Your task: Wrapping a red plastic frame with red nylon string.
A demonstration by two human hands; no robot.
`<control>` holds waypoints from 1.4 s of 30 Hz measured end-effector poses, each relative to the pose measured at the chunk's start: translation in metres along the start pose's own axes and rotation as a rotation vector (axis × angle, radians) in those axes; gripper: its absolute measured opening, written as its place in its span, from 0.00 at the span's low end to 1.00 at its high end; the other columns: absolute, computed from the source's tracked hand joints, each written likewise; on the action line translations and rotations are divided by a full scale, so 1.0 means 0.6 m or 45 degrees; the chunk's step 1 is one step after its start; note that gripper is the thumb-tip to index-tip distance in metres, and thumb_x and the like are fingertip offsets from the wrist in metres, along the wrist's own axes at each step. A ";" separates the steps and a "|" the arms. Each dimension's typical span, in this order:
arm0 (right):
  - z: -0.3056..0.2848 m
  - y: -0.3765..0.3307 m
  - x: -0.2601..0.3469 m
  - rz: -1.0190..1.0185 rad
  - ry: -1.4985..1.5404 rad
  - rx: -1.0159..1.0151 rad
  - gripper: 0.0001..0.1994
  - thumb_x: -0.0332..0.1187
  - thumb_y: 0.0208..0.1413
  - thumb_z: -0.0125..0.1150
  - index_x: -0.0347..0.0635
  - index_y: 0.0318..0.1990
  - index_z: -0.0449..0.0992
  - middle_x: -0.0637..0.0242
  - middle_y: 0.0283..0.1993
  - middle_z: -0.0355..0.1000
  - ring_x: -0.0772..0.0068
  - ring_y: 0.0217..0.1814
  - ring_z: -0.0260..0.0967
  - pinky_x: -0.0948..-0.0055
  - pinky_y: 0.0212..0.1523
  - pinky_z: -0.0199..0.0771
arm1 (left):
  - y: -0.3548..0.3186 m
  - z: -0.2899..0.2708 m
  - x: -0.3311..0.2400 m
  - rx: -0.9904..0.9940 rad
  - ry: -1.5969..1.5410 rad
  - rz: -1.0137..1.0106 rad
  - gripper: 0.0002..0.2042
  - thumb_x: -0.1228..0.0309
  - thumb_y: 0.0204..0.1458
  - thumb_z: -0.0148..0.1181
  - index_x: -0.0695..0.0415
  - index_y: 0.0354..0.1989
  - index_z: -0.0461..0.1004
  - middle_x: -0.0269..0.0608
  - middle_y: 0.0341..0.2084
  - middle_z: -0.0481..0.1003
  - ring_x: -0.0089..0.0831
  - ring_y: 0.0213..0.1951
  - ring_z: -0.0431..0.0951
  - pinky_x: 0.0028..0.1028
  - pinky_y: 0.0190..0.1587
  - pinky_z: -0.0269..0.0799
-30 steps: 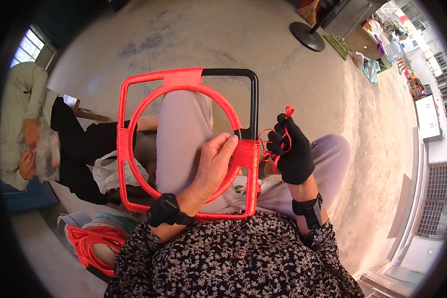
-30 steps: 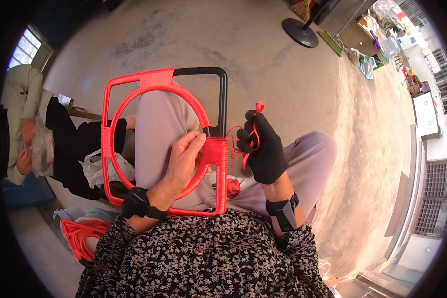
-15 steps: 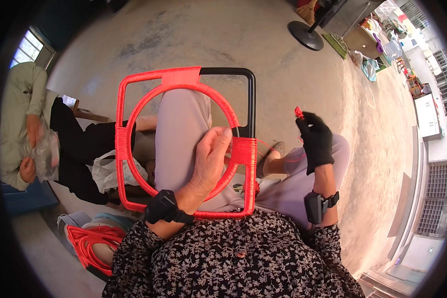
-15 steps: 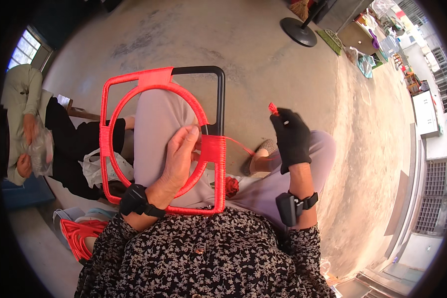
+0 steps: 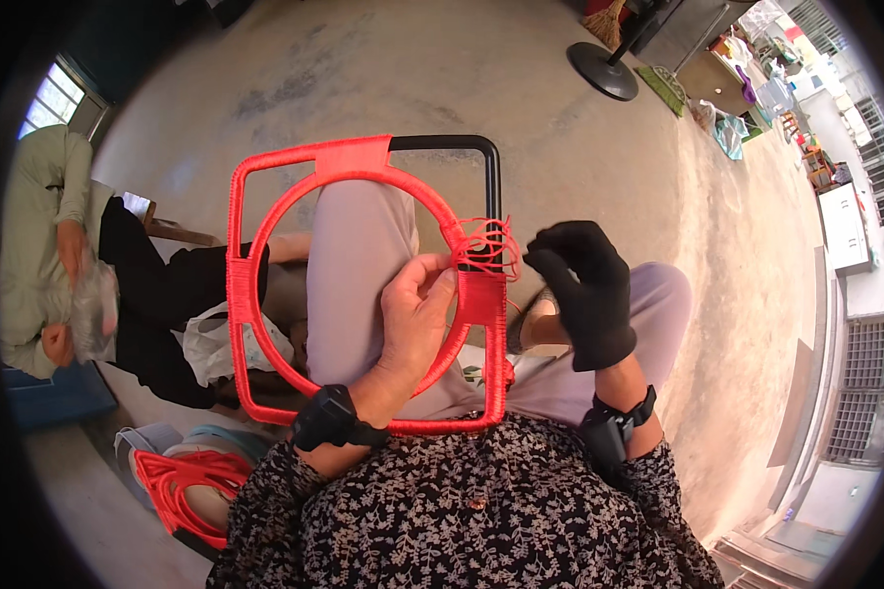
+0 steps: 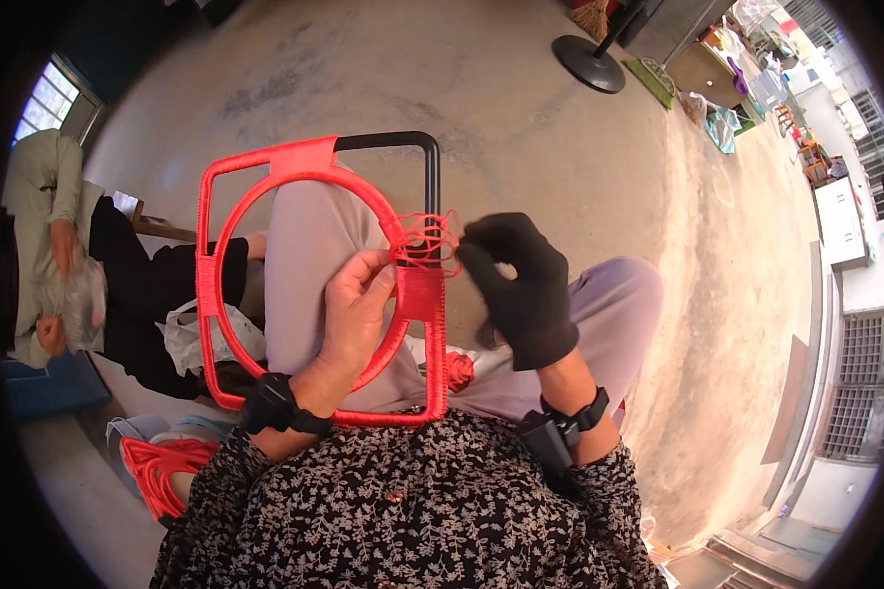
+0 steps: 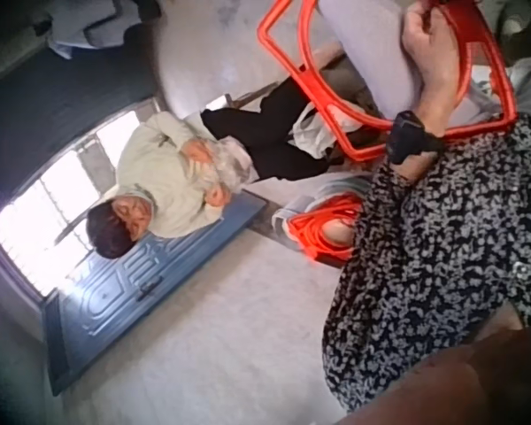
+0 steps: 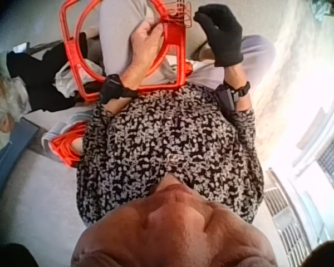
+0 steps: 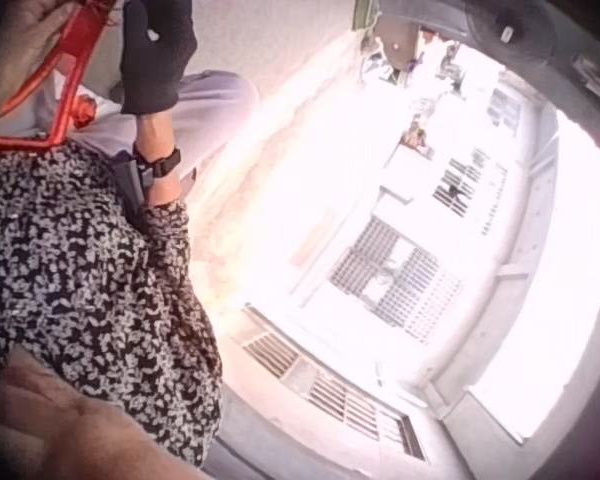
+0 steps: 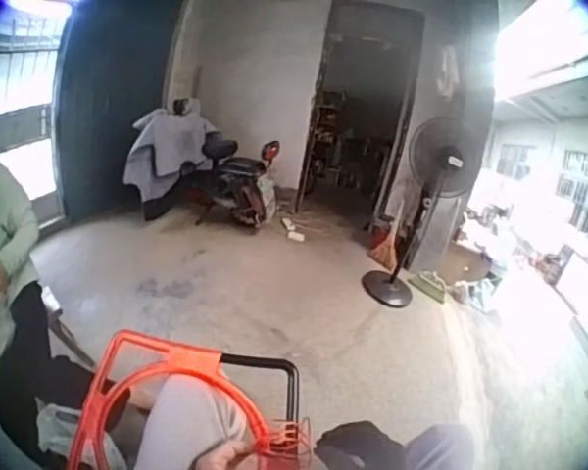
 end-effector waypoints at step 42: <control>0.026 -0.012 -0.043 0.432 0.800 0.294 0.11 0.35 0.57 0.50 0.37 0.27 0.67 0.62 0.37 0.69 0.78 0.33 0.65 0.77 0.36 0.65 | -0.014 0.028 0.006 0.161 -0.266 -0.253 0.09 0.74 0.58 0.54 0.63 0.45 0.67 0.37 0.30 0.77 0.17 0.31 0.75 0.17 0.35 0.71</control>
Point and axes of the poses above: each hand's wrist, its own y-axis towards the middle knuckle, its own z-axis out of the palm, x = y × z, the point moved 7 cm from there along y, towards the middle knuckle
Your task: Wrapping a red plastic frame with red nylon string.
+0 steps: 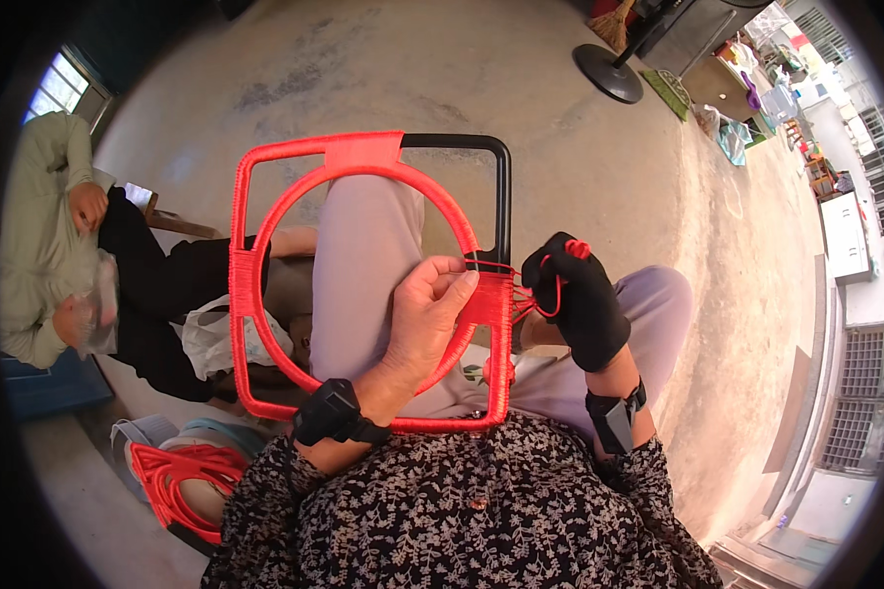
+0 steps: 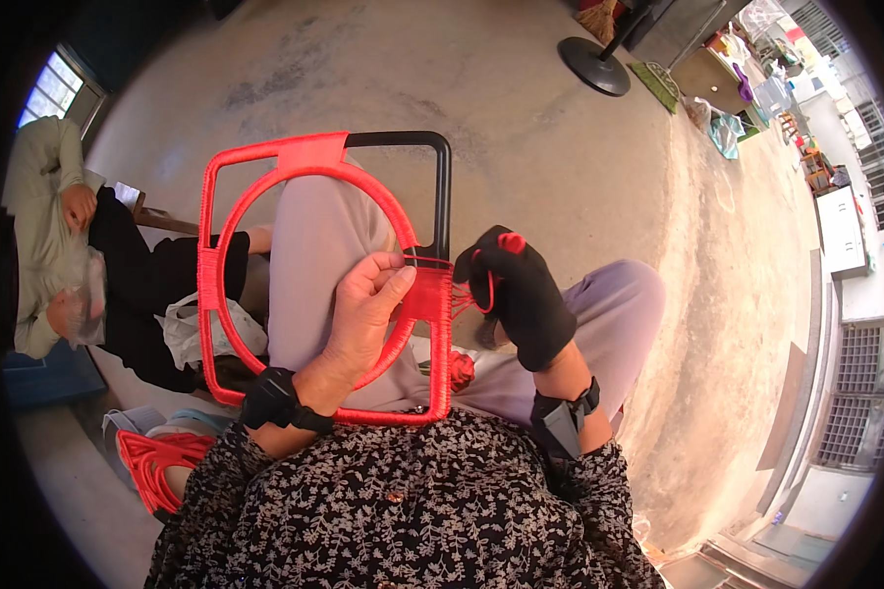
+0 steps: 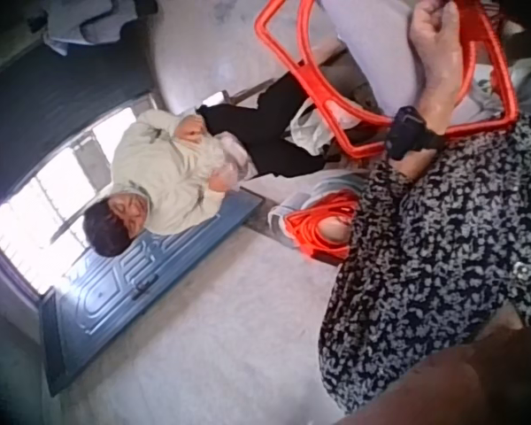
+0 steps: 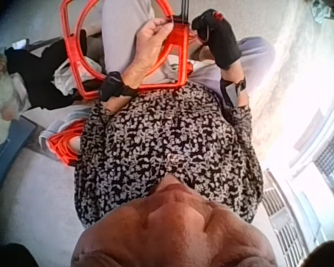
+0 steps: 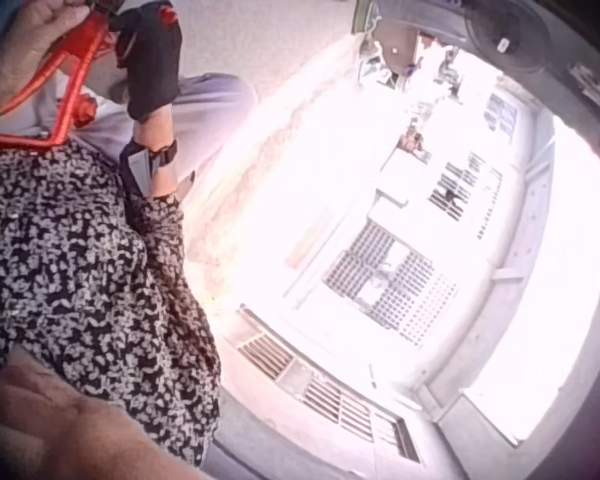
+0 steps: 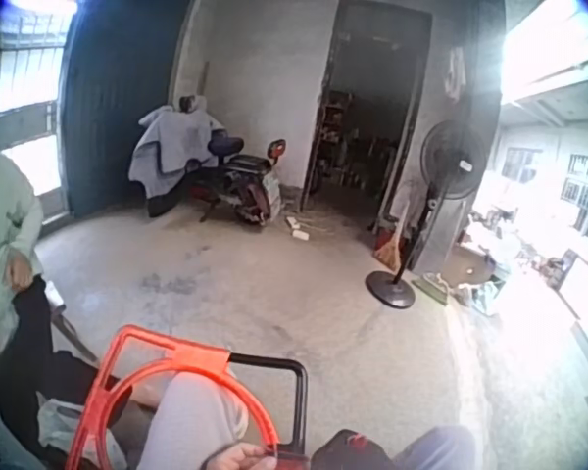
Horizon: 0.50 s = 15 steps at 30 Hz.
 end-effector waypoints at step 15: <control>-0.006 -0.029 0.003 -0.335 -0.437 -0.090 0.06 0.28 0.58 0.47 0.36 0.30 0.64 0.71 0.24 0.58 0.78 0.27 0.57 0.79 0.31 0.58 | 0.000 -0.011 0.005 0.004 0.005 -0.167 0.07 0.67 0.59 0.54 0.57 0.33 0.72 0.30 0.26 0.74 0.17 0.27 0.74 0.18 0.30 0.72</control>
Point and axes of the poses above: each hand's wrist, its own y-axis towards the middle knuckle, its own z-axis out of the palm, x = y × z, the point moved 7 cm from there along y, towards the middle knuckle
